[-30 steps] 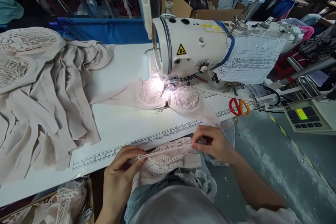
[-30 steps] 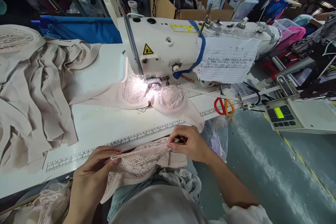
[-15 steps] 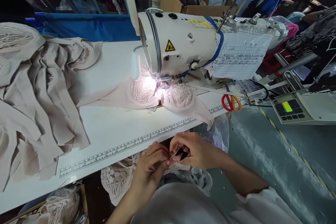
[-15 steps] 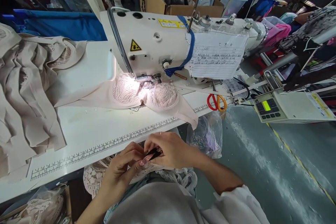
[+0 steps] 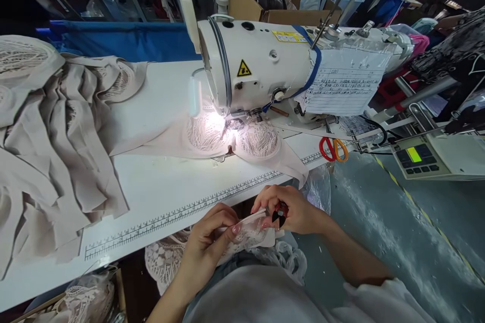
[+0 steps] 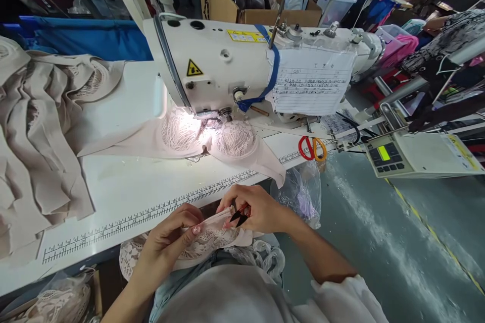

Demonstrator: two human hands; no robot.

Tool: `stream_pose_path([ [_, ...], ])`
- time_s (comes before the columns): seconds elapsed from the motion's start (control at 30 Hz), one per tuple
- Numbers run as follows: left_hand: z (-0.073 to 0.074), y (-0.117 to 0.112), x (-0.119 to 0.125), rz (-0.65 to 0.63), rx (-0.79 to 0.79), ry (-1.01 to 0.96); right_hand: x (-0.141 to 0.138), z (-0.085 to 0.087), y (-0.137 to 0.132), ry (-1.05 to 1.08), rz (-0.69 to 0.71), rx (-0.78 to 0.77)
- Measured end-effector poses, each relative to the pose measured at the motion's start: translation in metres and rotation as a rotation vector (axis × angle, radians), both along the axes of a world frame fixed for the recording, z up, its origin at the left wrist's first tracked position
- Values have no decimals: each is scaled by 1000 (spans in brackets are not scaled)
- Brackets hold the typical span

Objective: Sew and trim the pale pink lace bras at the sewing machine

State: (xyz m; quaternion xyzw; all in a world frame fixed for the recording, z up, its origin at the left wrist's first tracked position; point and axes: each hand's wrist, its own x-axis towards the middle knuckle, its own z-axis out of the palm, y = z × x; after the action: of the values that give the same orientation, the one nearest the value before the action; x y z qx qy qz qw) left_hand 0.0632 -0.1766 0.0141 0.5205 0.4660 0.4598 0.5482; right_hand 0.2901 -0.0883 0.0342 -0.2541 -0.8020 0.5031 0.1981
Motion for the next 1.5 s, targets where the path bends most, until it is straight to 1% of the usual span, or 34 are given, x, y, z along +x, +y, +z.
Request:
stream_pose_path([
  [0.1,2,1,0,-6,-1,11,-1,-4,1,38,-4,48],
  [0.2,6,1,1,-5,3,29,-2,-6,1,26,-15,30],
  [0.3,11,2,2,9,5,37,-1,-4,0,123,-45,-2],
  [0.37,13,3,3,7,3,38,-1,0,1,173,-31,-2],
  [0.5,10,3,6,-24,7,34,-2,4,6,114,3,31],
  [0.63,4,2,11,-51,-17,15,-2,0,13,32,74,17],
  [0.73,0,0,12,-45,-28,-9,0,-4,16,62,88,-41],
  [0.83,0,-2,12,-27,-33,-5,2,-6,17,162,38,-118],
  [0.9,1,-4,12,-12,-17,14,2,-6,16,187,6,-174],
  [1.07,2,-7,12,44,39,74,-1,-8,12,237,-50,-391],
  [1.13,2,-8,13,58,38,84,-2,-10,10,249,-66,-422],
  [1.27,0,-8,14,73,35,77,-3,-13,5,243,-134,-428],
  [1.37,-3,-12,17,91,-1,31,-3,-15,1,250,-176,-484],
  [1.5,-9,-19,21,105,-129,-77,-3,-17,-4,288,-210,-561],
])
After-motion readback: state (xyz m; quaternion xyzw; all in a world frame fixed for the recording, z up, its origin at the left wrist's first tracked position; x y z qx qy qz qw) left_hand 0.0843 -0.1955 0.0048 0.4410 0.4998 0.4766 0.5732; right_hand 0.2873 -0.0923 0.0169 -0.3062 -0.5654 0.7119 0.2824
